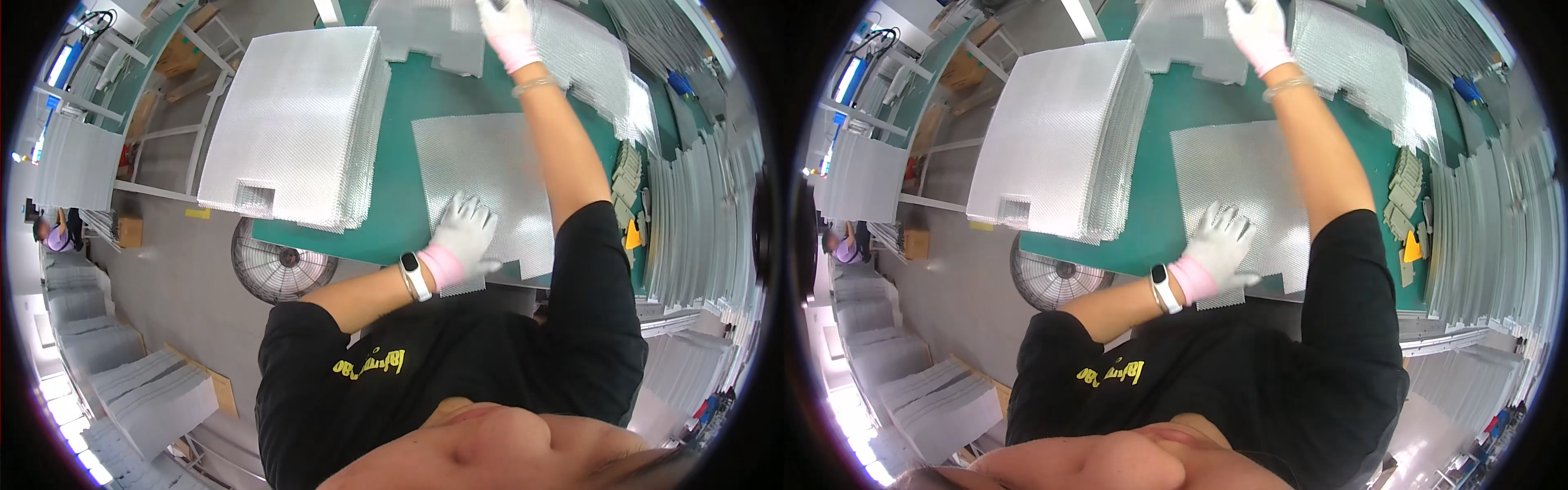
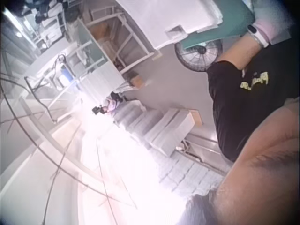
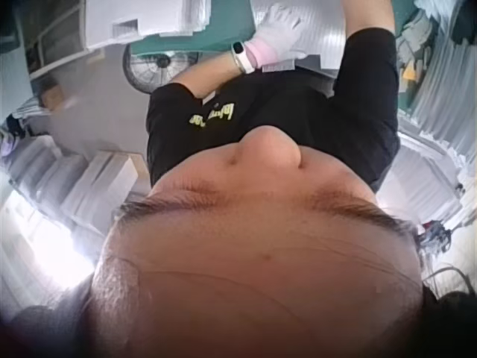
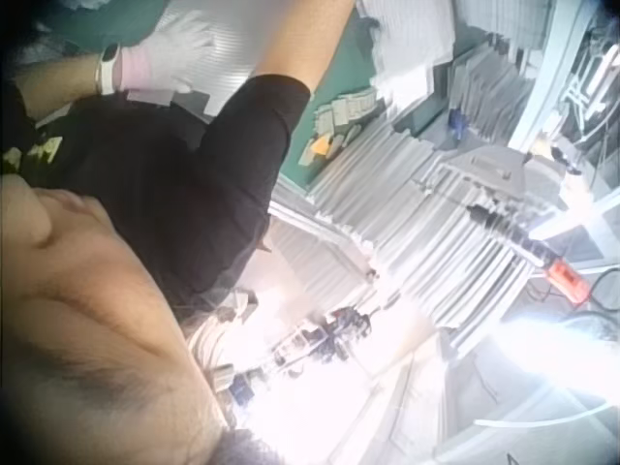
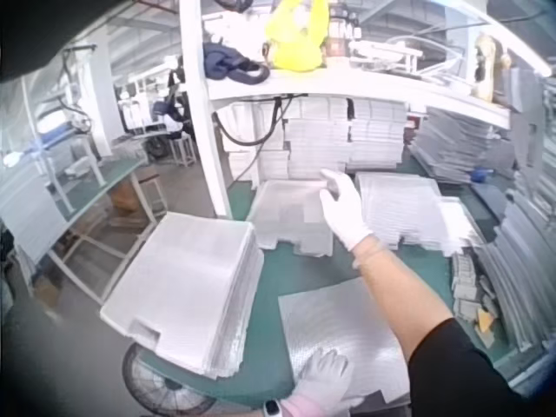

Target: The person assembles metal frames by placing a mesh screen into a frame, securing it with a plastic clip, and using a power drill to fasten the components. The person repeats this process for multiple units, stacking the finished frames on the table.

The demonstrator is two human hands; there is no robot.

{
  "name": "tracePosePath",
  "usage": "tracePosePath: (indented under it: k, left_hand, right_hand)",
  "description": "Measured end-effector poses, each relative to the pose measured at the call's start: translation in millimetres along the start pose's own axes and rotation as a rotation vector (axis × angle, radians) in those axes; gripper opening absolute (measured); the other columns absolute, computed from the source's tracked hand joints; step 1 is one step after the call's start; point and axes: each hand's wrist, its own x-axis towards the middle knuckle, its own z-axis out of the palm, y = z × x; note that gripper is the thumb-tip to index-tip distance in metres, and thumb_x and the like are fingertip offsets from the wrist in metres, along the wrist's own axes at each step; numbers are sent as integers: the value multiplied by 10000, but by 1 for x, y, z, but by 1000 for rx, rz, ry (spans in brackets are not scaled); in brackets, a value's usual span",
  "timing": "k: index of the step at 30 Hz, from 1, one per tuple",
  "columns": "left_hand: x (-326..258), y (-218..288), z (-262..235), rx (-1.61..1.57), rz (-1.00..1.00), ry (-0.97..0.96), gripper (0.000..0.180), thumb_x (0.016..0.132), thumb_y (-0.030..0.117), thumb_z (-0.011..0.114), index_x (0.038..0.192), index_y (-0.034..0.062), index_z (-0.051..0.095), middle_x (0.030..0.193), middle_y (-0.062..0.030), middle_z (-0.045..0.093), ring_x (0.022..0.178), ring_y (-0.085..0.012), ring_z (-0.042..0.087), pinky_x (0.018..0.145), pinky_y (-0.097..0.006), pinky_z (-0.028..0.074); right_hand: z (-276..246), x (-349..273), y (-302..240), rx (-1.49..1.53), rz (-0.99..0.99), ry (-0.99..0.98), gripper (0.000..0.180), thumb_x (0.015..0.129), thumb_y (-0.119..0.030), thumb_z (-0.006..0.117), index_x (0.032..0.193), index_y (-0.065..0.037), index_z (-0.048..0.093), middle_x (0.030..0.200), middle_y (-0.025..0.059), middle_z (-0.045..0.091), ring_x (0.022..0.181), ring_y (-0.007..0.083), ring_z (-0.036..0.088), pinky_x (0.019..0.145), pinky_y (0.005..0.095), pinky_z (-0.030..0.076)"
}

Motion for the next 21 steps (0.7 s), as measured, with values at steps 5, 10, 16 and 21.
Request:
tracePosePath:
  k: [5, 10, 16, 21]
  left_hand:
    - [-19, 18, 4, -13, 0, -158, 996, 753, 548, 735, 1546, 88, 346, 1597, -261, 273, 1496, -481, 203, 1193, -661, 106]
    - [-38, -16, -12, -81, 146, -63, 943, 758, 452, 760, 1536, 95, 367, 1590, -223, 315, 1479, -454, 270, 1216, -595, 173]
    - [-96, -18, -24, -2110, -81, 560, 778, 984, 404, 637, 1516, -57, 305, 1368, -237, 584, 1231, -314, 606, 1063, -417, 479]
    - [-79, 3, -28, -657, -540, 484, 891, 847, 261, 768, 1521, -61, 283, 1316, -274, 600, 1146, -339, 658, 979, -397, 528]
  right_hand:
    - [-91, -4, -61, 318, 177, 33, 464, 912, -1, 625, 1371, 18, 559, 1242, 107, 660, 1091, 171, 626, 956, 302, 501]
    - [-198, -105, -109, 347, 406, -35, 510, 909, -118, 697, 1384, -16, 543, 1338, 163, 589, 1072, 207, 652, 944, 310, 521]
    - [-241, -276, -180, 371, 691, -36, 462, 922, -55, 677, 1357, 37, 552, 1314, 119, 640, 1113, 168, 618, 956, 286, 504]
    - [-224, -312, -198, -12, 687, -165, 457, 879, -49, 672, 1324, 21, 589, 1234, 174, 678, 1124, 274, 663, 978, 343, 499]
